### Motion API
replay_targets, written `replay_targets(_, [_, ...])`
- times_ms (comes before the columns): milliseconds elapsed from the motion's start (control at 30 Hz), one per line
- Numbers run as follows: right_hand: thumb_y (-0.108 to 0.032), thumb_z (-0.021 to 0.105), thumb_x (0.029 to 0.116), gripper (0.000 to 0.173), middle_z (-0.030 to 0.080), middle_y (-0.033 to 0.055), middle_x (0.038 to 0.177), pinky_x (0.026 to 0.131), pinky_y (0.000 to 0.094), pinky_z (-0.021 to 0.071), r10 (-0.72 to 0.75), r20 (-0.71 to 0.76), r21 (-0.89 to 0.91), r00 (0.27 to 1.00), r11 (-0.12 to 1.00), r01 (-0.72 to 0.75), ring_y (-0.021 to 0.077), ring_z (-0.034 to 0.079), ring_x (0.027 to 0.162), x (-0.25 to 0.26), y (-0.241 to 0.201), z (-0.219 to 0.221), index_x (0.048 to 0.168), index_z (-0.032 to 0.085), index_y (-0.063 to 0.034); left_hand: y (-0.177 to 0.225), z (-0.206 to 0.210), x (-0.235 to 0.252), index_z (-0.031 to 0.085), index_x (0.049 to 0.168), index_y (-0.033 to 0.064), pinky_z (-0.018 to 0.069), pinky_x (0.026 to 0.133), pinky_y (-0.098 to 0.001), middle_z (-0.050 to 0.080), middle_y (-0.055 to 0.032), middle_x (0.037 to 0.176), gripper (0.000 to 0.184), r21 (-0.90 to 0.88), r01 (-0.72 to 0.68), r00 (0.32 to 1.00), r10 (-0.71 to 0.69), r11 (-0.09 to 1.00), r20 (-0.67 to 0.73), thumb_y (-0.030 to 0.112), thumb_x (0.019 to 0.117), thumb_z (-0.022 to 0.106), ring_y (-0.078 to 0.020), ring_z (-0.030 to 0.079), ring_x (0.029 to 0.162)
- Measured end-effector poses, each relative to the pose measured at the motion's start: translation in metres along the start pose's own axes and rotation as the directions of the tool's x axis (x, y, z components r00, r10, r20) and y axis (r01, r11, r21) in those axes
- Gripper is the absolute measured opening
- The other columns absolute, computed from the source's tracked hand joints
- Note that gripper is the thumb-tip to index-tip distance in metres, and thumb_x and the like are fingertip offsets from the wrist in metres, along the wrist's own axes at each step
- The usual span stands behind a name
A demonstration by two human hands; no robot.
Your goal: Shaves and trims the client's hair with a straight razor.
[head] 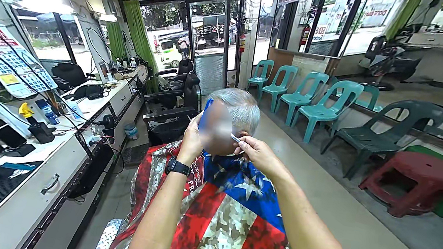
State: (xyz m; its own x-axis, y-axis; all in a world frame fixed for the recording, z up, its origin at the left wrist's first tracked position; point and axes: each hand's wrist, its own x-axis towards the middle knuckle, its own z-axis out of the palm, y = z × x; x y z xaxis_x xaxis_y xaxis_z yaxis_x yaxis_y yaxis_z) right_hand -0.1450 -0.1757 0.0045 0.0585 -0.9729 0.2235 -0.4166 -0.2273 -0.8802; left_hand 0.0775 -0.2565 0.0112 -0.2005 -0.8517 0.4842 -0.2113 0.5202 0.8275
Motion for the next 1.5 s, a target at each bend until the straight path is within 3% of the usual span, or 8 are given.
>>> replay_targets(167, [-0.023, 0.042, 0.112, 0.029, 0.073, 0.0005, 0.096, 0.066, 0.0265, 0.0496, -0.008, 0.001, 0.0, 1.0, 1.0, 0.008, 0.0073, 0.059, 0.067, 0.002, 0.003, 0.002, 0.113, 0.068, -0.0089, 0.002, -0.001, -0.003, 0.049, 0.153, 0.0213, 0.057, 0.09, -0.048, 0.057, -0.0064, 0.145, 0.072, -0.003, 0.001, 1.0, -0.001, 1.0, 0.008, 0.015, 0.0885, 0.08, -0.023, 0.065, 0.114])
replay_targets(300, [-0.023, 0.044, 0.1117, 0.028, 0.073, -0.0004, 0.094, 0.065, 0.0259, 0.0495, -0.017, -0.042, 0.02, 0.999, 1.0, 0.018, 0.0072, 0.059, 0.066, 0.002, 0.005, 0.003, 0.115, 0.068, -0.0092, 0.0, 0.0, -0.003, 0.048, 0.154, 0.0216, 0.0575, 0.082, -0.0446, 0.057, -0.0072, 0.144, 0.074, -0.026, -0.013, 1.0, 0.013, 1.0, 0.003, 0.012, 0.0876, 0.08, -0.0231, 0.065, 0.106])
replay_targets(667, [-0.023, 0.044, 0.1117, 0.028, 0.074, -0.0003, 0.094, 0.065, 0.0267, 0.0499, -0.029, -0.06, -0.002, 0.998, 1.0, 0.029, 0.0066, 0.059, 0.066, 0.003, 0.006, 0.007, 0.114, 0.068, -0.0092, 0.001, -0.003, -0.006, 0.046, 0.155, 0.0227, 0.0572, 0.085, -0.0491, 0.058, -0.008, 0.145, 0.077, -0.003, -0.004, 1.0, 0.004, 1.0, 0.008, 0.012, 0.0863, 0.081, -0.0261, 0.065, 0.11])
replay_targets(1200, [-0.023, 0.043, 0.1116, 0.028, 0.074, -0.0019, 0.095, 0.065, 0.0244, 0.0493, -0.02, -0.059, 0.019, 0.998, 1.0, 0.022, 0.0048, 0.06, 0.066, 0.002, 0.005, 0.006, 0.114, 0.068, -0.0089, -0.006, 0.002, 0.007, 0.049, 0.152, 0.0172, 0.0575, 0.088, -0.0425, 0.056, -0.0075, 0.144, 0.073, -0.02, 0.001, 1.0, -0.001, 1.0, -0.003, 0.013, 0.0871, 0.081, -0.0202, 0.065, 0.108])
replay_targets(1300, [-0.019, 0.045, 0.1104, 0.026, 0.069, 0.0004, 0.084, 0.063, 0.0218, 0.0482, -0.077, -0.039, 0.246, 0.996, 0.966, 0.085, 0.0062, 0.057, 0.066, -0.005, 0.002, 0.008, 0.109, 0.067, -0.0052, -0.003, 0.001, 0.005, 0.05, 0.151, 0.0162, 0.0574, 0.087, -0.0429, 0.058, -0.0086, 0.142, 0.072, 0.002, 0.012, 1.0, -0.012, 1.0, -0.007, 0.012, 0.0865, 0.081, -0.0209, 0.066, 0.106])
replay_targets(1367, [-0.015, 0.045, 0.1085, 0.022, 0.06, -0.0011, 0.074, 0.062, 0.0196, 0.0484, -0.14, -0.111, 0.522, 0.984, 0.834, 0.178, 0.0052, 0.054, 0.062, -0.013, 0.0, 0.016, 0.106, 0.064, -0.0054, 0.001, -0.002, 0.001, 0.049, 0.152, 0.0177, 0.0564, 0.085, -0.0446, 0.058, -0.0079, 0.143, 0.071, 0.053, -0.002, 1.0, 0.002, 0.999, 0.007, 0.019, 0.0885, 0.082, -0.0217, 0.065, 0.103])
replay_targets(1433, [-0.016, 0.043, 0.1088, 0.021, 0.055, -0.003, 0.073, 0.065, 0.0229, 0.0512, -0.138, -0.188, 0.728, 0.972, 0.645, 0.233, 0.0058, 0.054, 0.063, -0.022, 0.002, 0.029, 0.118, 0.062, -0.0102, 0.001, -0.003, -0.006, 0.049, 0.153, 0.0203, 0.0566, 0.086, -0.0486, 0.058, -0.0087, 0.144, 0.073, 0.037, -0.019, 1.0, 0.018, 0.999, 0.017, 0.019, 0.0876, 0.082, -0.025, 0.065, 0.108])
replay_targets(1500, [-0.016, 0.042, 0.1084, 0.03, 0.059, -0.0011, 0.08, 0.074, 0.0282, 0.0559, -0.101, -0.184, 0.801, 0.978, 0.561, 0.209, 0.0096, 0.06, 0.072, -0.03, 0.007, 0.046, 0.135, 0.057, -0.0156, -0.001, -0.001, -0.007, 0.048, 0.153, 0.0199, 0.0564, 0.094, -0.0477, 0.057, -0.0083, 0.146, 0.075, -0.002, -0.023, 0.999, 0.023, 1.0, 0.022, 0.019, 0.0868, 0.082, -0.024, 0.065, 0.116])
